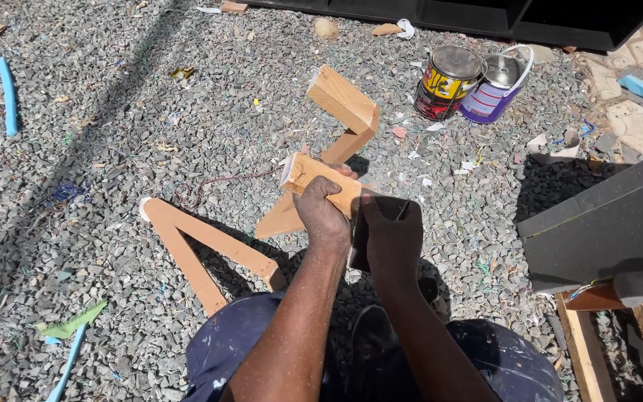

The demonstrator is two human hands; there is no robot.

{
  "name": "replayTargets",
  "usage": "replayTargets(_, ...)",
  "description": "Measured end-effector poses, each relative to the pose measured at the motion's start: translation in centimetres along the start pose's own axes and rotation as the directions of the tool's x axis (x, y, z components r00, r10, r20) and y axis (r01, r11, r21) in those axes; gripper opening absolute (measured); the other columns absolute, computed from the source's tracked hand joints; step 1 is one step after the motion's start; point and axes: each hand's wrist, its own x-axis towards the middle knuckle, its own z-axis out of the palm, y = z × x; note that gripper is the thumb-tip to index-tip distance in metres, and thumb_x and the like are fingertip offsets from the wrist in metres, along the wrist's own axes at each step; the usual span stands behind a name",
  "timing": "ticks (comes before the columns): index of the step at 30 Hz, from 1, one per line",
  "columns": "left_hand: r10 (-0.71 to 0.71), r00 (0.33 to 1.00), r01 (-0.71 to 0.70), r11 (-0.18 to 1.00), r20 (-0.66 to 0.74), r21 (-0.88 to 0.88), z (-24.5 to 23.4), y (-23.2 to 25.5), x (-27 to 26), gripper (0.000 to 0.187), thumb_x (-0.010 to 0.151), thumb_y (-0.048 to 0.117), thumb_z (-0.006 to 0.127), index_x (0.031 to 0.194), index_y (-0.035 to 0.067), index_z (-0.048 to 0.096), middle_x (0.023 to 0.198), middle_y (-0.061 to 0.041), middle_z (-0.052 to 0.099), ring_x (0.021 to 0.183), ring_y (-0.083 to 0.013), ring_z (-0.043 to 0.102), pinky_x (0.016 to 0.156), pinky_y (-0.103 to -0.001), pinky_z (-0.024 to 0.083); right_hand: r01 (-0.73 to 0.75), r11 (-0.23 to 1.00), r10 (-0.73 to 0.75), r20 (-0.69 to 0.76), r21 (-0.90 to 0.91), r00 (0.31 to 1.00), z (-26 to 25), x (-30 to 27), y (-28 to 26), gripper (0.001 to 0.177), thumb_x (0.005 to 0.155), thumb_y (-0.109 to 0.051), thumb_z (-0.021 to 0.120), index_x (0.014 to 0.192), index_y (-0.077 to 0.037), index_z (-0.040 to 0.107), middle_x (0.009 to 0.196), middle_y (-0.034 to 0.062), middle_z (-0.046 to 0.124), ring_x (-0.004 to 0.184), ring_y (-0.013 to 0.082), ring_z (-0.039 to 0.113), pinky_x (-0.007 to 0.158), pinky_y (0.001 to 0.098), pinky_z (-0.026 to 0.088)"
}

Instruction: The person sits on a gravel surface and sands a light brown wooden piece using a sanding block. They hold the wood with one hand and rub the sanding block along the edges and surfaces, turning the piece to access different sides.

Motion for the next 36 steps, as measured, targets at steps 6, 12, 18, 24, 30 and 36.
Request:
replayTargets(6,-0.038,0.999,0.037,0.998,-0.010,-0.046,-2.4,-2.9,1.5,0.054,0.055,-0.004,0.049,0.108,0.000,0.056,0.068,-0.020,0.060,0.068,-0.0347,0.067,0.058,-0.044,0.062,0.119,0.992,-0.120,-0.030,-0.030,0.992,0.5,1.6,-0.6,0.048,0.090,-0.043,0.079,0.112,-0.011,0.052,0.095,0.0078,0.053,0.088,0.0234,0.062,0.080,0.0442,0.051)
replayTargets(12,-0.085,0.996,0.084,0.993,-0.006,-0.082,0.6,-1.0,-0.5,0.039,0.055,-0.005,0.051,0.094,-0.001,0.059,0.072,-0.022,0.063,0.074,-0.0343,0.069,0.062,-0.045,0.063,0.237,0.959,-0.236,0.028,-0.158,0.971,0.6,1.0,-2.1,0.048,0.097,-0.040,0.077,0.117,-0.004,0.053,0.102,0.0153,0.060,0.106,0.0284,0.066,0.091,0.0452,0.052)
replayTargets(18,-0.096,0.995,0.094,0.994,-0.037,-0.050,-2.0,-1.5,2.2,0.033,0.058,-0.002,0.051,0.088,-0.004,0.063,0.072,-0.023,0.065,0.074,-0.0332,0.071,0.060,-0.044,0.063,0.068,0.995,-0.065,0.045,-0.070,0.997,-0.6,-0.7,-0.8,0.055,0.088,-0.047,0.080,0.119,-0.009,0.054,0.102,0.0132,0.059,0.099,0.0284,0.064,0.083,0.0485,0.054)
replayTargets(24,-0.190,0.977,0.185,0.981,-0.092,-0.061,-0.1,0.0,0.4,0.032,0.057,0.003,0.051,0.087,-0.001,0.063,0.074,-0.021,0.067,0.074,-0.0337,0.072,0.061,-0.041,0.064,0.096,0.991,-0.091,0.058,-0.090,0.994,-0.9,-2.1,-1.2,0.047,0.095,-0.048,0.072,0.117,-0.013,0.051,0.100,0.0115,0.057,0.097,0.0288,0.065,0.081,0.0502,0.055)
replayTargets(30,-0.360,0.924,0.372,0.924,-0.127,0.089,-1.6,-1.2,1.4,0.032,0.061,0.015,0.054,0.087,0.003,0.069,0.078,-0.019,0.072,0.074,-0.0313,0.073,0.054,-0.039,0.062,0.293,0.939,-0.293,0.031,-0.182,0.956,0.7,4.8,-0.6,0.050,0.092,-0.041,0.083,0.109,-0.005,0.052,0.091,0.0111,0.056,0.087,0.0224,0.064,0.075,0.0435,0.057)
replayTargets(36,-0.389,0.884,0.444,0.872,-0.260,0.205,-2.6,1.7,5.2,0.024,0.077,0.030,0.064,0.086,0.008,0.066,0.075,-0.018,0.071,0.068,-0.0308,0.073,0.060,-0.045,0.065,0.302,0.951,-0.306,-0.064,-0.064,0.950,-3.2,3.1,-0.1,0.040,0.095,-0.040,0.071,0.123,-0.013,0.063,0.098,0.0085,0.064,0.096,0.0227,0.068,0.084,0.0399,0.050)
